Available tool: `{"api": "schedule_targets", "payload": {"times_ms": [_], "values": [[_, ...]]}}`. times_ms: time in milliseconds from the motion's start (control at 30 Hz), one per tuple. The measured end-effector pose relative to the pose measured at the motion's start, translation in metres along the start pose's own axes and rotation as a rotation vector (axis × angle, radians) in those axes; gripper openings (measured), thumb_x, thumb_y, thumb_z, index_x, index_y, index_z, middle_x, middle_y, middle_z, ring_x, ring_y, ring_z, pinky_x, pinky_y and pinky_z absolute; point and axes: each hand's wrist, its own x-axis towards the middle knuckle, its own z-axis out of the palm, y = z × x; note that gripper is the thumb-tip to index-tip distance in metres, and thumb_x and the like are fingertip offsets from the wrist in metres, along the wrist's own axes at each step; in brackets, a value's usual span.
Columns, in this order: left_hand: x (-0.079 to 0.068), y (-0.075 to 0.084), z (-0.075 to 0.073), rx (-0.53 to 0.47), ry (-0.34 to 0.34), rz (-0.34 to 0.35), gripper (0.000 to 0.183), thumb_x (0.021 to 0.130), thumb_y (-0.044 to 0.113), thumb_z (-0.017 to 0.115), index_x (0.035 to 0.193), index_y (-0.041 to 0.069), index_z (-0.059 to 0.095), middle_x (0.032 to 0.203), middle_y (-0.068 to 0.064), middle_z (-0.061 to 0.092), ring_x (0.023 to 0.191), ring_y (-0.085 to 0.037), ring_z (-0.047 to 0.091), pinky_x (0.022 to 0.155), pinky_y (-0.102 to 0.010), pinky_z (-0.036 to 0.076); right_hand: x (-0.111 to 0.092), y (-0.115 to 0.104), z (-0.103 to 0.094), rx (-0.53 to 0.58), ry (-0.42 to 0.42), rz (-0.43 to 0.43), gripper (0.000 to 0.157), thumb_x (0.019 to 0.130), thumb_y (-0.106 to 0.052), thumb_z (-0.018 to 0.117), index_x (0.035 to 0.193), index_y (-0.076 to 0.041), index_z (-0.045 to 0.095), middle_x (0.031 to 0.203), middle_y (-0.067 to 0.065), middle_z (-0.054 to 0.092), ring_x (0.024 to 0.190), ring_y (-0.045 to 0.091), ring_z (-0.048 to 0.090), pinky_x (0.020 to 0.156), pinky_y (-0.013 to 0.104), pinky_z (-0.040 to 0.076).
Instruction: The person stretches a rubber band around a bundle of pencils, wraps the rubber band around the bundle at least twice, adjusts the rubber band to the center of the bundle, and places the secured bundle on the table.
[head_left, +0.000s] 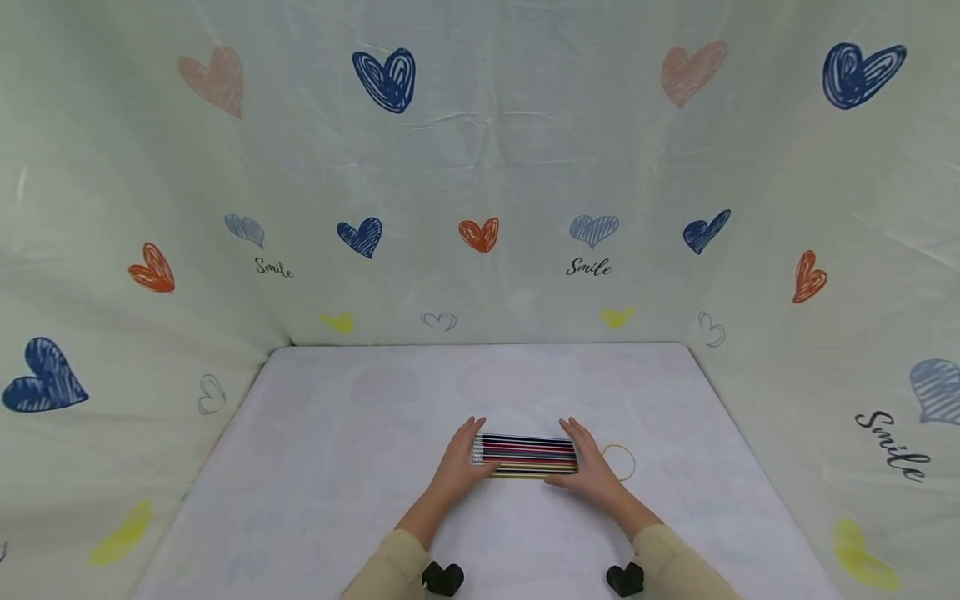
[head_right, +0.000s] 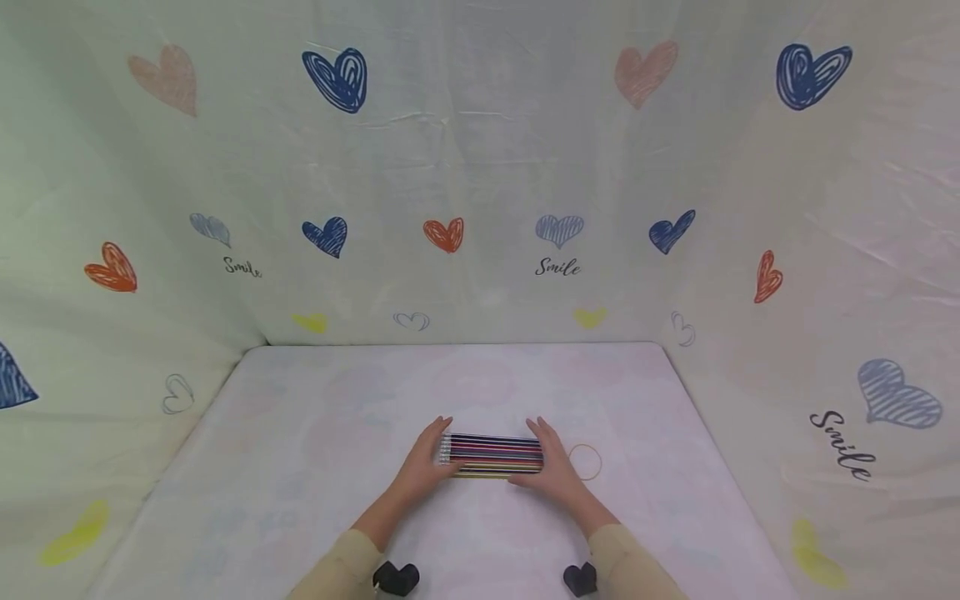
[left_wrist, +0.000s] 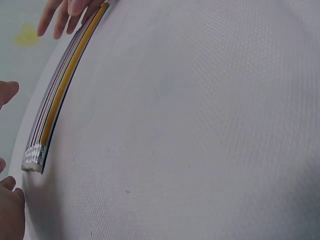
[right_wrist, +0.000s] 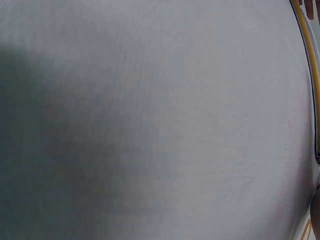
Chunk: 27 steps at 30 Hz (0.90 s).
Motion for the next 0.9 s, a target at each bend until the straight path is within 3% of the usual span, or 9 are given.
{"api": "schedule_targets", "payload": {"times_ms": [300,633,900], "values": [[0.008,0.000,0.005,-0.008,-0.032,0.011,0.083,0.078,0.024,0.080,0.146,0.002,0.038,0.150,-0.027,0.031,0.137,-0.044,0.030,0.107,-0.057,0.029,0.005,0.004,0.002,-0.006,0.000,0.020,0.108,0.066,-0.040,0.090,0.152,-0.014,0.031,0.159,0.015,0.019,0.143,0.039,0.019,0.108,0.058,0.026],[0.012,0.000,0.009,-0.025,-0.072,-0.002,0.083,0.078,0.026,0.080,0.146,0.004,0.038,0.151,-0.025,0.030,0.138,-0.042,0.029,0.108,-0.055,0.028,0.008,0.002,0.005,0.041,-0.015,-0.010,0.110,0.065,-0.037,0.091,0.152,-0.011,0.030,0.159,0.017,0.017,0.143,0.040,0.017,0.107,0.059,0.025],[0.008,-0.001,0.017,-0.019,-0.042,0.035,0.081,0.079,0.026,0.079,0.145,0.004,0.039,0.150,-0.024,0.032,0.138,-0.040,0.030,0.108,-0.053,0.029,0.007,0.002,0.007,0.034,-0.008,-0.034,0.110,0.062,-0.035,0.093,0.151,-0.011,0.033,0.158,0.017,0.021,0.142,0.041,0.020,0.107,0.060,0.026]]}}
